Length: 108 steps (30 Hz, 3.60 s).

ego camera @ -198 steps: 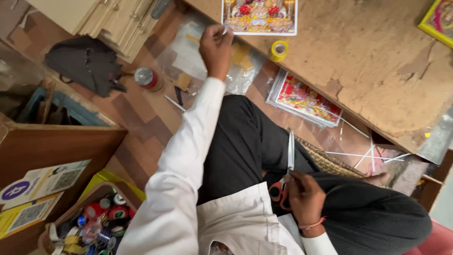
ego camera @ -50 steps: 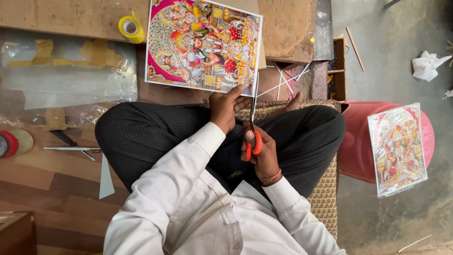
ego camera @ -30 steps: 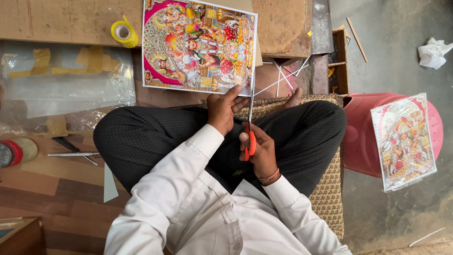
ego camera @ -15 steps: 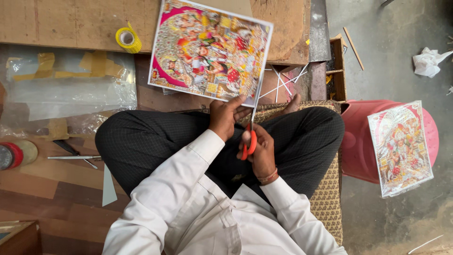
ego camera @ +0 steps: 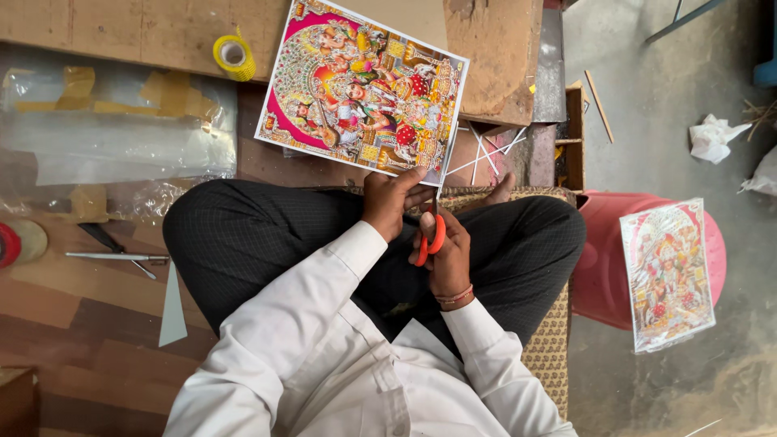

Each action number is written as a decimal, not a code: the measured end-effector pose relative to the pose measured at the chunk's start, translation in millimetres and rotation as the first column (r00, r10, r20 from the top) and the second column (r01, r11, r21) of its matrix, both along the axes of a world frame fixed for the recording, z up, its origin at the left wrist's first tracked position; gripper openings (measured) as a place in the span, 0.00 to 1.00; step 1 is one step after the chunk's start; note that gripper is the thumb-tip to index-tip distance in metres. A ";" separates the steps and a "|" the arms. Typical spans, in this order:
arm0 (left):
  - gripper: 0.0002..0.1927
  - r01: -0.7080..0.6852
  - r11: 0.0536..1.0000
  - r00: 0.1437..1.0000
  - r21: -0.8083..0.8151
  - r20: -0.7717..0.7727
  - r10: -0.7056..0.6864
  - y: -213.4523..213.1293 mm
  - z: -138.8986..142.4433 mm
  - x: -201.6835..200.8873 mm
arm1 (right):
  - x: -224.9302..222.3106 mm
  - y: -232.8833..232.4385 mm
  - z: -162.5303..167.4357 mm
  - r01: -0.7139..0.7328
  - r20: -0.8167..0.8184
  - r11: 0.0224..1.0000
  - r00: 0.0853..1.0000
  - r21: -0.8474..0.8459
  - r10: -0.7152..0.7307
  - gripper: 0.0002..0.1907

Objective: The person sits on the floor and assembles printed pictures by cutting cardboard, applying yellow tape to the edges, and attaching the prints to the cardboard backing. They use scissors to trim excess tape and cardboard, then place the finished items on a nearby stool.

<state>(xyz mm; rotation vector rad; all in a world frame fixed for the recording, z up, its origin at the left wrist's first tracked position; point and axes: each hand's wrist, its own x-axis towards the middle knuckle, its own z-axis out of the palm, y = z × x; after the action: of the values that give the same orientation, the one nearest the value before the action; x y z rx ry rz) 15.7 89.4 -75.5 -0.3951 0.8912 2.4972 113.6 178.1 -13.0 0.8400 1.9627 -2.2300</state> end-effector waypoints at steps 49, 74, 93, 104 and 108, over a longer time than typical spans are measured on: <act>0.13 0.031 0.975 0.998 -0.222 -0.046 -0.042 -6.7 -13.2 13.3 | -41.2 17.2 -21.9 0.129 -0.059 0.984 0.989 -0.120 -0.137 0.17; 0.20 0.074 0.886 0.992 -0.457 -0.062 -0.114 -39.0 13.7 -3.4 | -58.0 35.0 -44.5 0.232 -0.086 0.965 0.966 -0.121 -0.243 0.17; 0.18 -0.046 0.998 0.929 0.037 0.368 0.030 -1.6 -51.5 -14.1 | 14.7 0.7 5.3 -0.105 -0.157 0.987 0.984 -0.124 0.085 0.25; 0.16 -0.153 0.988 0.977 0.030 0.154 0.147 4.0 -22.9 -27.4 | 17.7 0.1 21.0 -0.166 0.062 0.977 0.983 -0.131 0.175 0.29; 0.16 -0.183 0.981 0.978 -0.060 0.093 0.188 -0.2 -2.7 -25.0 | 14.9 -2.7 15.1 -0.193 0.030 0.977 0.980 -0.094 0.197 0.29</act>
<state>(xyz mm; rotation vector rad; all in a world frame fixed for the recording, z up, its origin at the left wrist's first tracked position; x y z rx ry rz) -9.3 89.2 -78.2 -0.6399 0.9178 2.6000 128.5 175.5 2.1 0.6451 1.8238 -2.1546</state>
